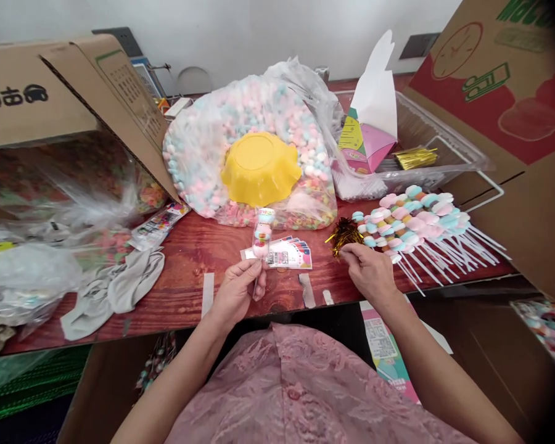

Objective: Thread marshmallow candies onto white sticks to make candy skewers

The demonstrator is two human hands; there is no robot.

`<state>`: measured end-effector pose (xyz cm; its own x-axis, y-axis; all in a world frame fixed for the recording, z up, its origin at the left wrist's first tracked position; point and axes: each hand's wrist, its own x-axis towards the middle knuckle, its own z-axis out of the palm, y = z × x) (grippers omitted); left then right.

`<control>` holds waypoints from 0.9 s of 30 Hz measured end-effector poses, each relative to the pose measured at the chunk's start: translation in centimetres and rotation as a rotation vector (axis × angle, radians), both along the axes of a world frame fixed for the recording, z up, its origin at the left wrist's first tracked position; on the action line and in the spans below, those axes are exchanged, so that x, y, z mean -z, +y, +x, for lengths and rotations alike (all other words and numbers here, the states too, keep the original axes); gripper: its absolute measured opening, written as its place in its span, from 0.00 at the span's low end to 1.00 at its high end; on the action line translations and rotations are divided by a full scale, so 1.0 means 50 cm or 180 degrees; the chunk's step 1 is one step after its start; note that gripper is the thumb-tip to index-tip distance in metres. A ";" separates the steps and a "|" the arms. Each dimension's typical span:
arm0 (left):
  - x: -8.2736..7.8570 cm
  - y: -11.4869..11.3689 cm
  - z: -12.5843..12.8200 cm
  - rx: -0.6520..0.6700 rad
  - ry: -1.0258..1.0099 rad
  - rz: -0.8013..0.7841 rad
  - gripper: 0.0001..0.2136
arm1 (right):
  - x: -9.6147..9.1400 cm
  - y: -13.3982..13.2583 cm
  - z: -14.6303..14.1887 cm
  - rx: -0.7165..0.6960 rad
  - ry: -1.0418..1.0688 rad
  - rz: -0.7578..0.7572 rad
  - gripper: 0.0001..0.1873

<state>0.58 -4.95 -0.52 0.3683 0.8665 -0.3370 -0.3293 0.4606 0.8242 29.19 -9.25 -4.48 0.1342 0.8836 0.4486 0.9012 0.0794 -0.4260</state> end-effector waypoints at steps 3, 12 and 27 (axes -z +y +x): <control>-0.002 0.001 0.015 0.0143 -0.0159 -0.0121 0.16 | 0.009 0.006 -0.001 -0.0163 0.0229 0.0158 0.11; -0.009 0.013 0.053 0.0271 -0.0175 -0.0191 0.16 | -0.036 -0.001 -0.030 -0.0336 0.0379 0.0688 0.10; -0.007 0.007 0.061 0.0550 -0.0559 -0.0393 0.16 | -0.060 0.007 -0.127 -0.1771 -0.0611 0.1325 0.17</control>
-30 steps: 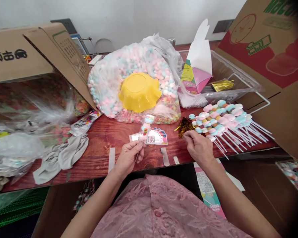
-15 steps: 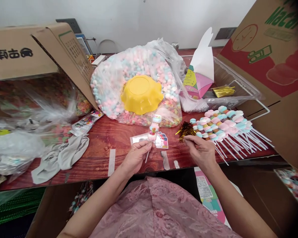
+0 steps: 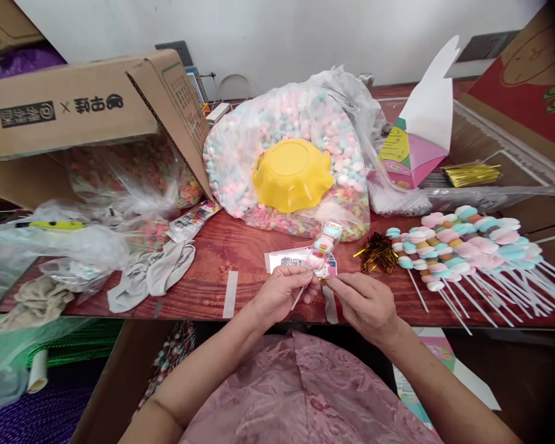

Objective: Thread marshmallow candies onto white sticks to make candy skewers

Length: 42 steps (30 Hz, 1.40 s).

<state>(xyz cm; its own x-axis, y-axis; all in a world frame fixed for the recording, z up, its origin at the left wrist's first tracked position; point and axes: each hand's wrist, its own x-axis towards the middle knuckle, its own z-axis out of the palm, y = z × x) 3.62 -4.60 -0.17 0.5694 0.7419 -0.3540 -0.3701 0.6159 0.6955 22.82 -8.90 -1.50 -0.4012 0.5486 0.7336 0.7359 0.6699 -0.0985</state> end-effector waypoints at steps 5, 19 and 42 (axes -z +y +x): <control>0.002 -0.003 0.006 0.0065 -0.0176 -0.0174 0.15 | 0.000 0.009 0.004 -0.0003 -0.0292 0.0211 0.15; 0.011 -0.008 0.016 -0.0112 0.0863 0.0536 0.20 | -0.021 -0.019 -0.059 0.0176 0.1740 -0.1035 0.13; 0.000 0.005 -0.002 -0.0026 0.1471 0.1915 0.19 | 0.031 -0.002 -0.103 0.0020 0.4077 -0.2497 0.12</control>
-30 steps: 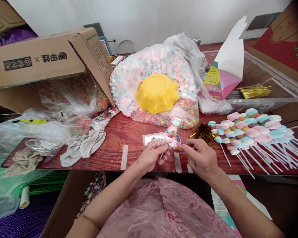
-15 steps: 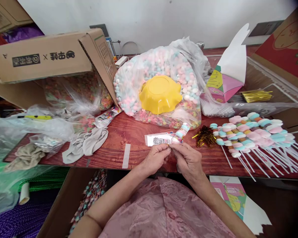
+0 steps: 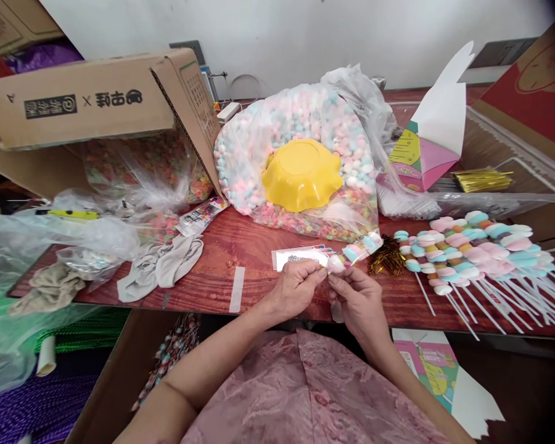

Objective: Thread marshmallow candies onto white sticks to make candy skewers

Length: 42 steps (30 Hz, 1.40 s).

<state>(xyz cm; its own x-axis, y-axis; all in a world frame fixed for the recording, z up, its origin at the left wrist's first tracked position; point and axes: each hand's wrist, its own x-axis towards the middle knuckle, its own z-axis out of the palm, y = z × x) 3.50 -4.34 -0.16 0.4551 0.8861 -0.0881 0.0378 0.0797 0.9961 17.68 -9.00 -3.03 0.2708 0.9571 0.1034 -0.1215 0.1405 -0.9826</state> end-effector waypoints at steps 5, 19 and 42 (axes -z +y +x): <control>-0.024 0.019 -0.009 0.0522 0.0138 0.0240 0.19 | -0.027 0.020 0.058 -0.1064 -0.0393 -0.0205 0.17; -0.072 -0.003 -0.047 0.2736 0.0023 -0.2414 0.15 | -0.100 -0.020 0.106 -0.2121 -0.3433 0.3213 0.20; -0.103 0.080 -0.054 0.3106 0.0426 -0.1666 0.10 | -0.161 0.028 0.051 -0.1990 -0.4254 0.3870 0.14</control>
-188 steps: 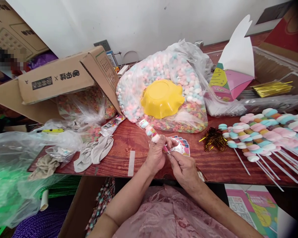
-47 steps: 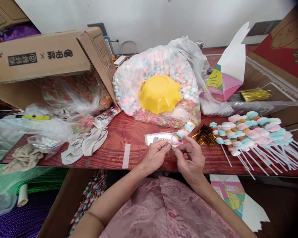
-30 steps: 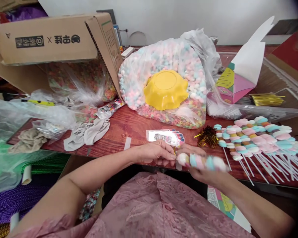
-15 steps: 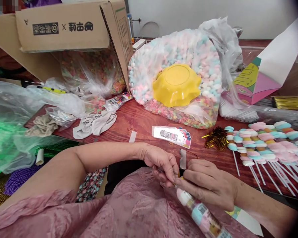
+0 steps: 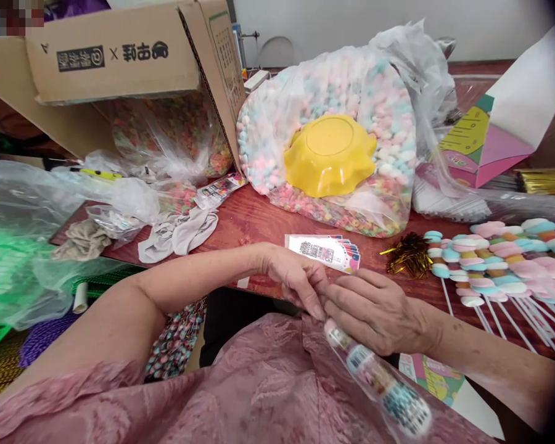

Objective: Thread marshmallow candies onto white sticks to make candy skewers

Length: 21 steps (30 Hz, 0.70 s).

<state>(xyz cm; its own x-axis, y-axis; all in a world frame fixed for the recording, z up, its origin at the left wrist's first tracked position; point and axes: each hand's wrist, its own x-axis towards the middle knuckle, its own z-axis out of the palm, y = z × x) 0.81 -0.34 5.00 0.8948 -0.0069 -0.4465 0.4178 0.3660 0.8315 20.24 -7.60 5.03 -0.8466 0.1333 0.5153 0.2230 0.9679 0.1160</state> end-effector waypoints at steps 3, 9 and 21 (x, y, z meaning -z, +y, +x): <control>-0.062 0.027 -0.018 -0.1004 -0.0202 0.1037 0.10 | -0.018 0.016 -0.005 0.0348 -0.0198 0.0359 0.16; -0.115 -0.063 -0.026 -0.2258 -0.0695 0.2339 0.08 | -0.022 0.067 0.007 0.1302 0.0007 -0.0135 0.15; 0.055 -0.034 0.023 -0.3300 -0.1034 0.1919 0.25 | 0.028 0.062 -0.035 0.1742 0.2143 -0.2682 0.12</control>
<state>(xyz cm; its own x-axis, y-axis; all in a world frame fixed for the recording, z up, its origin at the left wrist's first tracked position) 1.98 -2.02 2.24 0.4254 0.8983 0.1102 -0.0969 -0.0759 0.9924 18.47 -4.50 3.62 -0.1685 0.8964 0.4101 0.4000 0.4424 -0.8027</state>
